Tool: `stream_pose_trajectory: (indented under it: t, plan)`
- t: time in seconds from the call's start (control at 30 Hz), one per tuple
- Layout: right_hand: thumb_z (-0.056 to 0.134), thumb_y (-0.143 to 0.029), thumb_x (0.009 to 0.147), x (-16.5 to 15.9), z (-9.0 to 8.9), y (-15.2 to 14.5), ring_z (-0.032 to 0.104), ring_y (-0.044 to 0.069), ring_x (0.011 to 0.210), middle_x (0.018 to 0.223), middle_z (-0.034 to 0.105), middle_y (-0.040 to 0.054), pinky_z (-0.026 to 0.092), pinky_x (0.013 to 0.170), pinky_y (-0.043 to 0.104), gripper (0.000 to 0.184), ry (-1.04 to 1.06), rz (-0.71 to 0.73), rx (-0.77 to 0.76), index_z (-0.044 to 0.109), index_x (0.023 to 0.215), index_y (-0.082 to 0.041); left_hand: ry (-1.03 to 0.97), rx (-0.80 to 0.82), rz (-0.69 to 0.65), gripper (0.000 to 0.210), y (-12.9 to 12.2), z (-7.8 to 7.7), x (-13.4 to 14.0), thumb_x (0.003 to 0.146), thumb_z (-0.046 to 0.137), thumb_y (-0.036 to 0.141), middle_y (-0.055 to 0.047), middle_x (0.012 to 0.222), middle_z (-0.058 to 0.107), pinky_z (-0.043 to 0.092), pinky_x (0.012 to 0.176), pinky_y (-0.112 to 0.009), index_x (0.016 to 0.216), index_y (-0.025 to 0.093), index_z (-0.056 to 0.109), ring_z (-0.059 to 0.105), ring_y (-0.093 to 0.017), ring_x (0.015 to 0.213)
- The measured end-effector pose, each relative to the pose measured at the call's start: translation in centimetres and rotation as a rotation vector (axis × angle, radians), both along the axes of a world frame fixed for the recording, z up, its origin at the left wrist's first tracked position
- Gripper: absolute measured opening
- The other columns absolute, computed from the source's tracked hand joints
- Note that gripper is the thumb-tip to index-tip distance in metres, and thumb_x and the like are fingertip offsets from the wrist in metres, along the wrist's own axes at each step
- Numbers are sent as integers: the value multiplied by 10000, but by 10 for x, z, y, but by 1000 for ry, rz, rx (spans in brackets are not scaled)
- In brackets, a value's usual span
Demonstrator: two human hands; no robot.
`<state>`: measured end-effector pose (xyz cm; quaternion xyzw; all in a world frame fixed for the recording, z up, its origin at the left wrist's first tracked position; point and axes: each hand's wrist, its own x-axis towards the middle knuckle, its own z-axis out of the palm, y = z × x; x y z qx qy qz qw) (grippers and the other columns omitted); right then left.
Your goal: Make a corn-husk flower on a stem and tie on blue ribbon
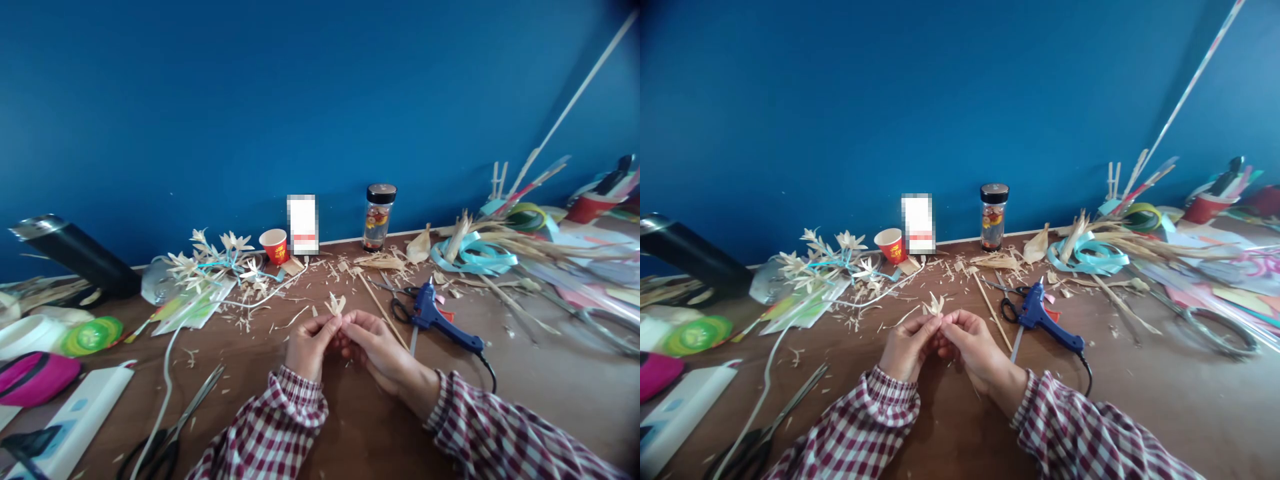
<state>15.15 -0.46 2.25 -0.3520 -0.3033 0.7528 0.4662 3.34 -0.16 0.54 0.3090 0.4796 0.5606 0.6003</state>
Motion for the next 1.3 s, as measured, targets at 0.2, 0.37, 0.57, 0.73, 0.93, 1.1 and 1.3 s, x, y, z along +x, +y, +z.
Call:
stream_pose_trajectory:
  t: [0.2,0.37,0.57,0.73,0.93,1.1,1.3]
  plan:
    - [726,-308,654,-3,-1,-1,540,56,481,549,594,-30,438,468,150,249,-28,-49,41,547,680,-137,-77,-5,-12,254,-2,7,2,537,770,322,-23,539,637,471,449,-232,656,109,702,563,-119,485]
    - [730,-307,648,-5,-2,-1,541,53,480,559,594,-32,452,486,160,257,-38,-56,55,547,690,-132,-178,-77,-47,244,-4,19,4,516,787,284,-18,503,633,452,399,-227,660,110,692,554,-115,421]
    - [702,-349,669,-5,-4,-1,536,64,484,565,588,-28,441,493,179,263,-114,-48,82,547,693,-138,-126,-61,-83,245,-3,16,2,559,759,314,-17,479,610,441,389,-233,650,100,681,533,-113,390]
    - [622,-339,747,6,0,6,502,71,493,596,572,-24,394,475,190,206,-341,90,265,563,750,-142,101,69,-42,217,0,8,-5,619,714,331,1,517,583,435,468,-243,600,125,651,515,-111,465]
    - [552,-260,808,18,11,12,512,94,639,716,571,-13,421,591,212,99,-521,-27,572,561,834,-165,372,295,-67,201,-4,10,-8,722,629,285,31,546,491,359,518,-209,580,144,605,425,-88,538]
    - [521,-240,823,20,21,4,561,116,679,764,595,6,457,614,234,100,-508,28,610,546,889,-170,521,382,-67,186,-14,23,-5,748,594,264,21,575,482,354,527,-220,600,151,590,436,-108,557]
    - [531,-248,812,21,31,-2,552,119,662,746,594,9,439,578,225,106,-562,6,652,558,876,-167,580,455,-14,182,-18,37,-4,738,597,217,7,598,495,362,531,-224,566,172,560,455,-125,567]
